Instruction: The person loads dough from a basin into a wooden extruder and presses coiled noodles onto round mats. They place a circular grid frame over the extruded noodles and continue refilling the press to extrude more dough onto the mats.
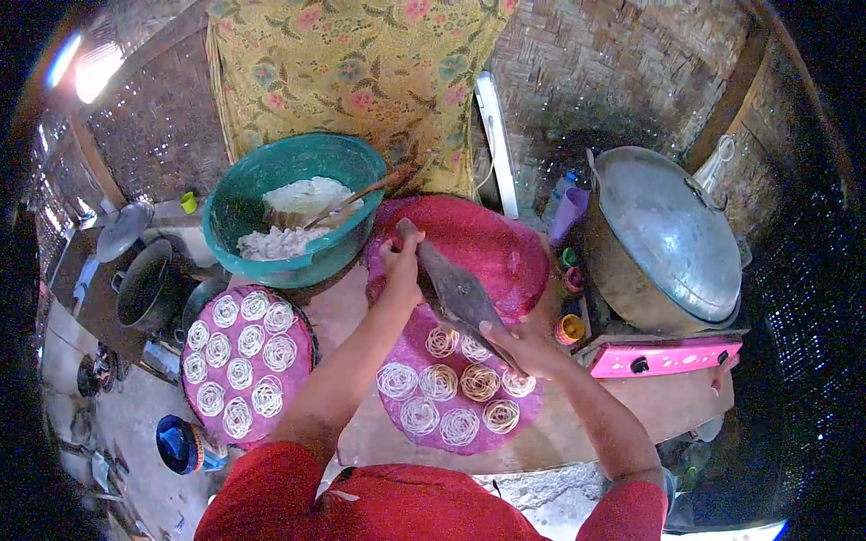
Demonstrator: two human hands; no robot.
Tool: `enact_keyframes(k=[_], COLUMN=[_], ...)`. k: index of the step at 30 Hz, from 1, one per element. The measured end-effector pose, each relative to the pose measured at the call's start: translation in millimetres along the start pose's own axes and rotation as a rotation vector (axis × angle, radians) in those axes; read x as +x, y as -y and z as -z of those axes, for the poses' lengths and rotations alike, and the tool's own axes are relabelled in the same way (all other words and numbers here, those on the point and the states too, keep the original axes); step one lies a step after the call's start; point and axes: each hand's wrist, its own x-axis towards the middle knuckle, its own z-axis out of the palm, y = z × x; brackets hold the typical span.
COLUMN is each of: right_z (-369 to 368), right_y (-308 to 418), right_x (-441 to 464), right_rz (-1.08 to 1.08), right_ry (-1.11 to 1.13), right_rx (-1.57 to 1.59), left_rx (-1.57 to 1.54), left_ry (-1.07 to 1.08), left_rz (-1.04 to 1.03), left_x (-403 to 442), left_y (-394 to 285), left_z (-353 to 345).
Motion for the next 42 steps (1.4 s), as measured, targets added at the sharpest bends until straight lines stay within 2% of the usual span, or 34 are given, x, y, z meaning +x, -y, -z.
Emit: enact_keyframes(k=[4,7,10,13,15,16,20,22,23,25,26,28,29,31,32,34,36,39,42], right_z=[-11.7,-18.4,-17.4,-6.0,0.5,1.2,3.7,6.6,9.8,10.7,7.8,6.6,7.4,5.3,3.5,2.6,2.4,2.7,4.7], right_y=[3.8,11.5,13.1,-12.4,-19.9,-21.9,-37.3,-46.7,-49.0,-49.6,-42.5,-39.5,-41.1,-42.8,-43.0,-40.4,-34.8,-28.5,-36.3], right_x=[2.7,-10.8,-24.0,-12.0,-8.1,-6.6,0.6,4.4,5.1,2.7,-3.4,-6.2,-6.3,-6.1,-6.7,-8.9,-11.7,-12.9,-0.7], right_rz=[-0.014,0.095,-0.002,-0.054,-0.068,-0.068,0.057,0.093,0.084,0.075,0.091,0.109,0.102,0.093,0.065,0.035,0.036,0.121,0.167], right_ry=[-0.057,-0.025,-0.039,0.023,-0.141,-0.148,-0.191,-0.196,-0.180,-0.170,-0.137,-0.105,-0.078,-0.048,-0.100,-0.158,-0.180,-0.172,-0.158], right_rx=[0.009,0.017,-0.043,0.099,-0.158,-0.161,-0.048,0.010,0.023,0.046,0.091,0.140,0.169,0.197,0.186,0.175,0.148,0.164,0.176], left_rx=[0.069,0.192,0.151,0.104,0.078,0.097,0.207,-0.099,-0.093,-0.027,-0.021,0.659,0.663,0.933,0.933,0.749,0.646,0.588,0.616], left_ry=[0.000,-0.028,-0.025,-0.062,-0.026,-0.009,0.087,0.162,0.166,0.045,0.048,0.672,0.672,0.730,0.730,0.850,0.889,0.879,0.836], left_rz=[-0.137,-0.168,-0.090,-0.053,-0.024,-0.034,-0.096,-0.125,-0.126,0.039,0.040,0.012,0.013,0.035,0.036,0.279,0.397,0.448,0.388], left_x=[5.6,-23.6,-26.8,-15.3,-12.9,-10.3,-3.3,-3.7,4.1,26.2,40.9,65.2,50.5,22.3,23.3,22.7,24.9,19.8,15.3], left_y=[-14.9,-34.2,-23.4,-1.3,5.4,7.9,11.6,15.7,22.7,45.6,67.7,103.7,98.0,96.9,100.3,102.1,102.3,92.8,87.7], left_z=[0.9,4.8,8.3,3.5,-2.5,-5.8,-5.2,3.4,14.8,47.4,64.5,90.9,84.3,70.7,71.5,67.8,63.5,54.4,51.8])
